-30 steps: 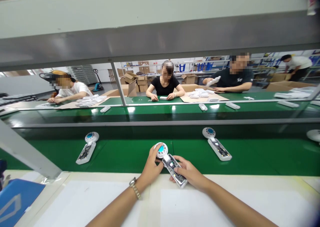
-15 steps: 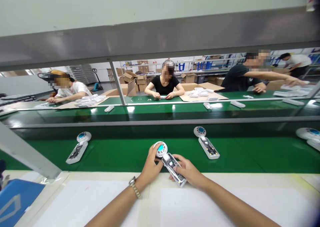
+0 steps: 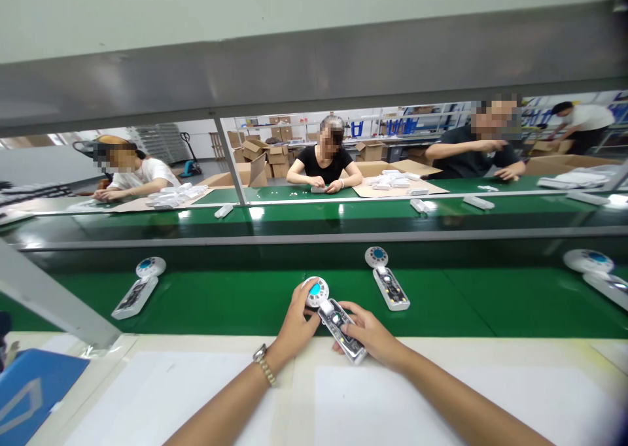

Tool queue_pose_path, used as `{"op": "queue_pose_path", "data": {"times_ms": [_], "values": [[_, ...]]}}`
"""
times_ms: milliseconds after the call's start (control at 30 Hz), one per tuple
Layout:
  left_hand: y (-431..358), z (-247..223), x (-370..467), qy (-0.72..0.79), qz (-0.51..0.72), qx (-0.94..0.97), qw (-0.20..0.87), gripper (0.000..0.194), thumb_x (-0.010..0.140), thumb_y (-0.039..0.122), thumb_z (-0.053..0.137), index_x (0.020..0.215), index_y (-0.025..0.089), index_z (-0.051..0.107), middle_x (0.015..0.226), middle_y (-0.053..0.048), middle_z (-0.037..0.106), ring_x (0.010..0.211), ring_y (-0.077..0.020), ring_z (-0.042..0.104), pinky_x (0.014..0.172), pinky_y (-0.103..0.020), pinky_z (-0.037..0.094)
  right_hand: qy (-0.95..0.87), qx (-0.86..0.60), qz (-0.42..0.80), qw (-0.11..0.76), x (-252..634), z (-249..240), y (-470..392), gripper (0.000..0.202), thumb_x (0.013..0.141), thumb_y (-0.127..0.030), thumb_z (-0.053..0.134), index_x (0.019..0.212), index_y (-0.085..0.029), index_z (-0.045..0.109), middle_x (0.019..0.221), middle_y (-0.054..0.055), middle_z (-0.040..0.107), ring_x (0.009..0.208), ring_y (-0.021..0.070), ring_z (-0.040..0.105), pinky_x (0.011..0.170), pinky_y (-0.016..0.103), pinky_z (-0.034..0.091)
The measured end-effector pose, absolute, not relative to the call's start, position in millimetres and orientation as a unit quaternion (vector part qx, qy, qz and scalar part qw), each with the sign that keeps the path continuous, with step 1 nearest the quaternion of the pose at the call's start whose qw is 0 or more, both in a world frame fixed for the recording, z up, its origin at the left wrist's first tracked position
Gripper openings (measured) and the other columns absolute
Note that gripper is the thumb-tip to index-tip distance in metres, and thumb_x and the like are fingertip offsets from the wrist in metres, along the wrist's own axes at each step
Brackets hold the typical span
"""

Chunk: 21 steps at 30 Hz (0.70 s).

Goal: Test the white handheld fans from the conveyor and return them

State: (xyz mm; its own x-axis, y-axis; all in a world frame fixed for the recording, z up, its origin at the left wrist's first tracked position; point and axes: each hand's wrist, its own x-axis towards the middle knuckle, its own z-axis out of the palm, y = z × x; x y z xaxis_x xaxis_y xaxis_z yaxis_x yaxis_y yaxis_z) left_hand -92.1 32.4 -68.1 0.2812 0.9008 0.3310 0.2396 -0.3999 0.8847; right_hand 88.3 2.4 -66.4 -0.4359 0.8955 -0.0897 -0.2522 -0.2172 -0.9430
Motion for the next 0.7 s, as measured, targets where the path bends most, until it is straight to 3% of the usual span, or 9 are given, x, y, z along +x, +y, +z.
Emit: {"op": "queue_pose_path", "data": {"times_ms": [700], "values": [[34.0,-68.3,-91.9,0.408,0.445,0.708,0.366,0.063,0.069,0.005,0.046,0.127,0.026,0.039,0.132,-0.008,0.034,0.108,-0.0206,0.048,0.077,-0.028,0.049,-0.469,-0.327,0.709,0.412,87.2,-72.4,5.0,0.056,0.066,-0.039,0.068,0.112,-0.02,0.042,0.079,0.003,0.063,0.062,0.0215,0.067,0.061,0.038,0.051]]}}
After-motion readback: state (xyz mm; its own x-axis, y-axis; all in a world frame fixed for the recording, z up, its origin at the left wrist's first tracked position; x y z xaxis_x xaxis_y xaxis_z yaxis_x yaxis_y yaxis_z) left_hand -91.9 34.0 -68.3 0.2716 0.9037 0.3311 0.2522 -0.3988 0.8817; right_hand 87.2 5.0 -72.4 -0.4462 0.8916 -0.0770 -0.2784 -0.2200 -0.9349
